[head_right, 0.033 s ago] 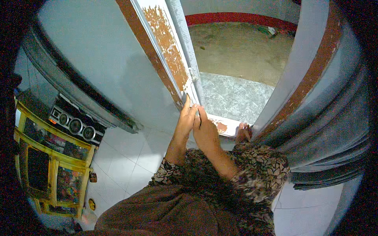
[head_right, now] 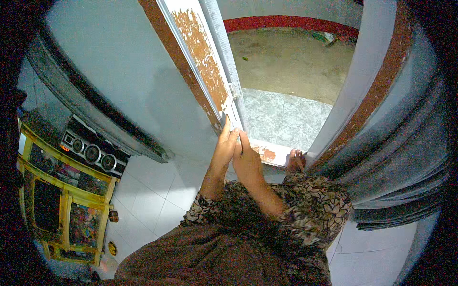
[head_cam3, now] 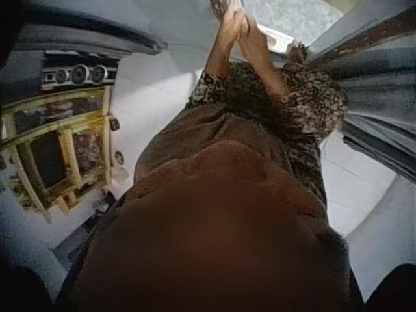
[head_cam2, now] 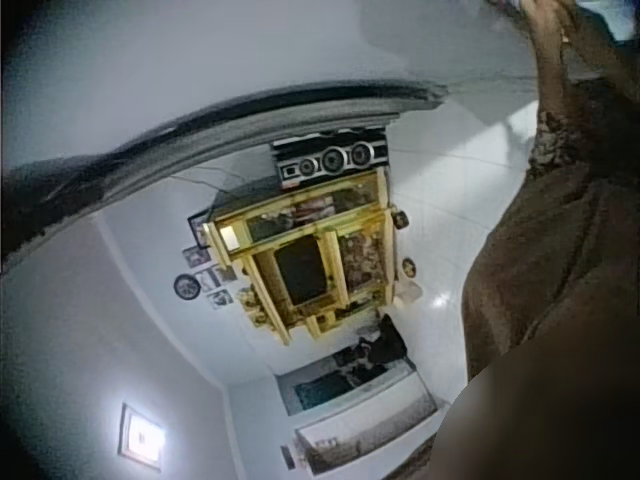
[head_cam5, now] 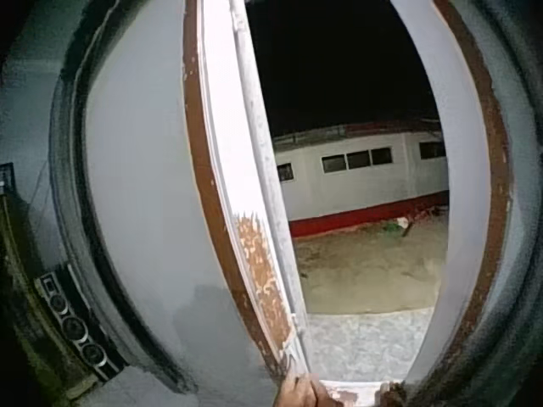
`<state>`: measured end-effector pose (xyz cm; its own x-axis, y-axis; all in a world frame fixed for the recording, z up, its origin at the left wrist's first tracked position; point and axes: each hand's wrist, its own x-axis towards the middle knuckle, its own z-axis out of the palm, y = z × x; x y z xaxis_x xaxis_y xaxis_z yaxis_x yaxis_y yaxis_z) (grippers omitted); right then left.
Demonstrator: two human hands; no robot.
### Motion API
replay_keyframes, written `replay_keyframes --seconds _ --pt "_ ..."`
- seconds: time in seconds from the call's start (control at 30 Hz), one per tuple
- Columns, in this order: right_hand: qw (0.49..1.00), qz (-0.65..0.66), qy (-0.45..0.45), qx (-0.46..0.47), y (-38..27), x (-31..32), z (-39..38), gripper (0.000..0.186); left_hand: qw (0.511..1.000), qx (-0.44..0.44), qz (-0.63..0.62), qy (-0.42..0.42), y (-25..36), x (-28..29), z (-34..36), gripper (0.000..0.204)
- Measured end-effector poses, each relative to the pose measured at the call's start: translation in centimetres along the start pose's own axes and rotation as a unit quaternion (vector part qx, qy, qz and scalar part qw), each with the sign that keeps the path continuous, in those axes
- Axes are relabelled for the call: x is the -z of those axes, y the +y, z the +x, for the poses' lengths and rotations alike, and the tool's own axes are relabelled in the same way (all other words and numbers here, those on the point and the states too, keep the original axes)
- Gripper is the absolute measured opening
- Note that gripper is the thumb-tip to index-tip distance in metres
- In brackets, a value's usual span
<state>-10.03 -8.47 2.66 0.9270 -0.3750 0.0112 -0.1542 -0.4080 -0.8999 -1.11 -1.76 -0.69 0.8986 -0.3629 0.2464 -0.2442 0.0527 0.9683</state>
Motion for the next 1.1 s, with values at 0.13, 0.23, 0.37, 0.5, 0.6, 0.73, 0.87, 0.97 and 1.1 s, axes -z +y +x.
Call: replay_keyframes --seconds 0.13,0.23,0.37,0.5,0.6,0.73,0.87,0.97,1.1 --pt "0.998 0.057 0.010 0.003 0.4 -2.4 0.0 0.045 0.999 0.026 0.038 -0.022 -1.5 1.7 -0.2 0.057" --pt "0.998 0.060 0.003 0.009 0.6 -2.7 0.5 0.047 0.999 -0.013 0.043 -0.022 -2.2 2.2 0.3 0.056" --pt "0.997 0.051 0.025 0.050 1.0 -2.7 0.6 0.048 0.999 0.048 -0.001 -0.015 -2.9 2.2 0.4 0.056" --pt "0.997 0.059 0.022 0.055 1.4 -2.7 0.8 0.048 0.995 0.083 -0.063 0.001 -2.5 1.8 0.2 0.056" --pt "0.996 0.054 0.041 0.063 1.7 -2.8 1.1 0.048 0.987 0.119 -0.104 0.015 -1.4 1.1 0.1 0.054" --pt "0.993 0.059 0.052 0.087 2.2 -3.1 0.7 0.046 0.979 0.129 -0.155 0.022 0.2 0.6 -0.7 0.054" --pt "0.989 0.077 0.062 0.110 2.8 -3.4 1.1 0.045 0.989 0.117 -0.075 0.039 0.3 0.6 -0.7 0.053" --pt "0.986 0.089 0.072 0.124 3.1 -3.3 1.4 0.046 0.997 0.064 -0.023 0.026 -0.3 0.4 -0.5 0.053" --pt "0.995 0.065 0.030 0.075 2.9 -3.0 1.0 0.048 0.992 0.089 -0.080 0.045 -0.3 0.2 -0.7 0.053"
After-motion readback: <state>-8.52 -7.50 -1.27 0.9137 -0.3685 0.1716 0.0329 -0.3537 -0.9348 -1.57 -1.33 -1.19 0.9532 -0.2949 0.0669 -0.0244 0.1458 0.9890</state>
